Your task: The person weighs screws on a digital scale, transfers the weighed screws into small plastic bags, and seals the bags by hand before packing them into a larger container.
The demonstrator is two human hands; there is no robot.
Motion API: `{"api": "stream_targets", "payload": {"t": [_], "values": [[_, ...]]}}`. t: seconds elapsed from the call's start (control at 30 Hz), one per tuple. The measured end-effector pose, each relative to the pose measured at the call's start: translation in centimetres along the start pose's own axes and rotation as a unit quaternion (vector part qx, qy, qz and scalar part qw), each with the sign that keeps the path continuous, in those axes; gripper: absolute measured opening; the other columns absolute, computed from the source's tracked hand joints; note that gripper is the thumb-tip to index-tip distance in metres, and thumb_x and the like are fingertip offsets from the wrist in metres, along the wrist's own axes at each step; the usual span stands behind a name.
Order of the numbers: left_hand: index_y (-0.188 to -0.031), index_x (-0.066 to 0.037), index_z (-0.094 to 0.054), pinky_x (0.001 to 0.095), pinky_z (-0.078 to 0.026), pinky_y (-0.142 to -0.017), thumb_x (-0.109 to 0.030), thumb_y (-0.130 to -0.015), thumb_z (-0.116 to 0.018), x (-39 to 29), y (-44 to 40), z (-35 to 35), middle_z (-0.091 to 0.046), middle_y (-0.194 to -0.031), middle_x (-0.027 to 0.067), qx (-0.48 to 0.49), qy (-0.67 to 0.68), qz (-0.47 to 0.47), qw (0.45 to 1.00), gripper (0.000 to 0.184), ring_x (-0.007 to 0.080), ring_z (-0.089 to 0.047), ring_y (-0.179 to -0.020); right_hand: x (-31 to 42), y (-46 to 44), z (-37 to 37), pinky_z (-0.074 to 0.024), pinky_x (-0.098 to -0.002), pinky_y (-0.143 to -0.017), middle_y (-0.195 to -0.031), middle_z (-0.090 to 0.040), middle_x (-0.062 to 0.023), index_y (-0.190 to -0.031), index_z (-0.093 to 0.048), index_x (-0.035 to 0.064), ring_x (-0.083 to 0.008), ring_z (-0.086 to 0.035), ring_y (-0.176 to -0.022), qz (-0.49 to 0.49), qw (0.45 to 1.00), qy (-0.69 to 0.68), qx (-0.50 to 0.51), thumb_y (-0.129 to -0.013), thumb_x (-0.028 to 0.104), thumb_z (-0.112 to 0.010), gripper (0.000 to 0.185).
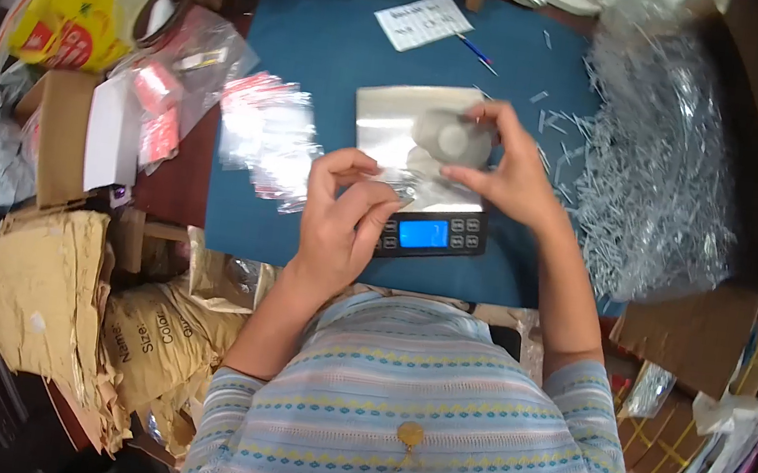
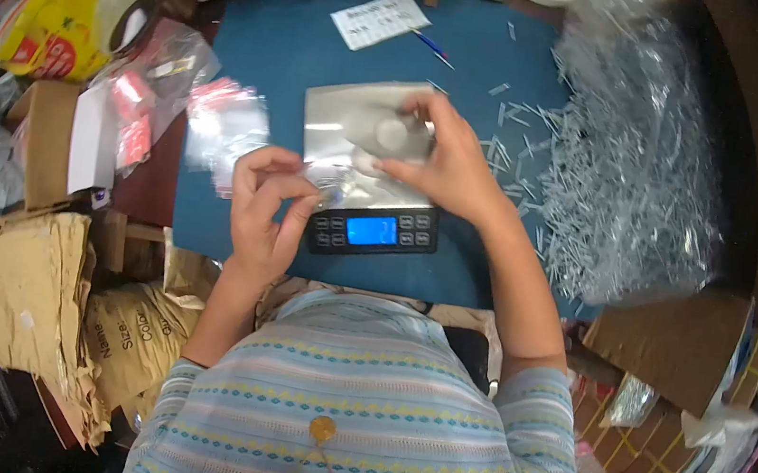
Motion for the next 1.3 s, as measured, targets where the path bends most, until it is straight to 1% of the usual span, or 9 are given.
{"api": "stream_targets", "payload": {"t": [0.07, 0.17, 0.23, 0.3, 0.43, 0.6, 0.73, 1.03, 1.3], "values": [[-0.083, -0.001, -0.063, 0.033, -0.051, -0.073, 0.005, -0.075, -0.066, 0.8, 0.4, 1.0, -0.053, -0.116, 0.0165, -0.01, 0.013, 0.034, 0.999, 0.011, 0.0247, -0.063, -0.089, -1.7, 0.6, -2.2, -0.0308, -0.0429, -0.101, -0.124, -0.052, -0.0143, -0.123, -0.048, 0.0062, -0.0332, -0.048, -0.118, 0.032, 0.996, 0.081, 0.028, -0.063, 0.03, -0.083, 0.073], [-0.092, -0.002, -0.064, 0.033, -0.051, -0.081, 0.005, -0.078, -0.063, 2.5, 1.6, 1.3, -0.058, -0.119, 0.0136, 0.001, 0.073, 0.095, 0.993, 0.016, 0.0273, -0.059, -0.106, 1.2, 0.8, -2.0, -0.0279, -0.0425, -0.106, -0.133, -0.047, -0.0178, -0.133, -0.044, 0.0057, -0.0358, -0.042, -0.126, 0.092, 0.989, 0.107, 0.036, -0.063, 0.028, -0.081, 0.082], [-0.093, -0.004, -0.064, 0.033, -0.05, -0.082, 0.0, -0.081, -0.064, 3.1, 2.2, 1.3, -0.055, -0.121, 0.0149, 0.008, 0.115, 0.113, 0.987, 0.013, 0.0274, -0.06, -0.101, 4.2, 0.4, -1.7, -0.0345, -0.0409, -0.102, -0.123, -0.056, -0.0175, -0.119, -0.058, 0.0027, -0.0347, -0.047, -0.121, 0.086, 0.993, 0.038, 0.067, -0.069, 0.017, -0.075, 0.054], [-0.091, -0.004, -0.061, 0.0353, -0.049, -0.08, -0.006, -0.084, -0.063, 2.0, 2.5, 2.4, -0.052, -0.124, 0.0161, -0.025, 0.111, 0.053, 0.992, 0.007, 0.0276, -0.06, -0.095, 7.9, -0.6, -2.7, -0.0415, -0.0379, -0.089, -0.096, -0.064, -0.0145, -0.094, -0.063, -0.0001, -0.0313, -0.058, -0.096, 0.171, 0.98, -0.027, 0.098, -0.074, 0.003, -0.066, 0.02], [-0.085, -0.001, -0.056, 0.0357, -0.049, -0.079, -0.008, -0.087, -0.06, 0.3, 4.3, 6.0, -0.05, -0.123, 0.0181, -0.06, 0.151, 0.057, 0.985, 0.008, 0.0269, -0.06, -0.092, 11.8, -1.5, -5.4, -0.0403, -0.0343, -0.079, -0.084, -0.056, -0.0122, -0.082, -0.056, -0.0006, -0.0248, -0.054, -0.084, 0.25, 0.953, -0.064, 0.159, -0.08, 0.005, -0.061, 0.008], [-0.085, 0.0, -0.054, 0.0356, -0.049, -0.077, -0.008, -0.088, -0.06, 0.4, 7.8, 10.0, -0.05, -0.122, 0.0184, -0.115, 0.134, 0.069, 0.982, 0.011, 0.027, -0.061, -0.087, 17.2, -1.6, -9.7, -0.0367, -0.034, -0.074, -0.074, -0.051, -0.0094, -0.076, -0.054, 0.0014, -0.0231, -0.047, -0.073, 0.319, 0.912, -0.115, 0.229, -0.078, 0.006, -0.062, 0.01], [-0.085, 0.0, -0.059, 0.0368, -0.051, -0.074, -0.01, -0.079, -0.069, 0.3, 9.3, 11.9, -0.062, -0.101, 0.0155, -0.134, 0.13, 0.157, 0.97, 0.016, 0.0278, -0.064, -0.079, 20.7, -0.4, -11.8, -0.036, -0.0373, -0.073, -0.068, -0.053, -0.0099, -0.07, -0.056, 0.0023, -0.026, -0.049, -0.069, 0.371, 0.888, -0.099, 0.253, -0.075, 0.009, -0.065, 0.012], [-0.075, 0.002, -0.064, 0.0353, -0.05, -0.065, -0.007, -0.068, -0.071, 0.9, 11.1, 12.5, -0.067, -0.073, 0.0145, -0.178, 0.089, 0.164, 0.966, 0.013, 0.027, -0.066, -0.07, 22.9, 1.3, -13.5, -0.0349, -0.0375, -0.075, -0.067, -0.053, -0.009, -0.069, -0.057, 0.0021, -0.0253, -0.048, -0.068, 0.397, 0.869, -0.093, 0.279, -0.077, 0.014, -0.066, 0.017], [-0.08, -0.001, -0.062, 0.0379, -0.047, -0.067, -0.008, -0.071, -0.069, 0.9, 12.0, 12.3, -0.065, -0.079, 0.0121, -0.152, 0.074, 0.178, 0.97, 0.014, 0.0293, -0.063, -0.076, 23.9, 2.7, -15.1, -0.0319, -0.0385, -0.068, -0.062, -0.041, -0.0079, -0.064, -0.044, 0.0046, -0.0262, -0.039, -0.062, 0.451, 0.846, -0.09, 0.27, -0.083, 0.016, -0.062, 0.029]]}}
Point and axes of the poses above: each hand's wrist, its own y-axis away from the middle knuckle, its own z-axis out of the back of the hand, x = y × z, the point moved 10 cm from there along -y, towards the middle knuckle
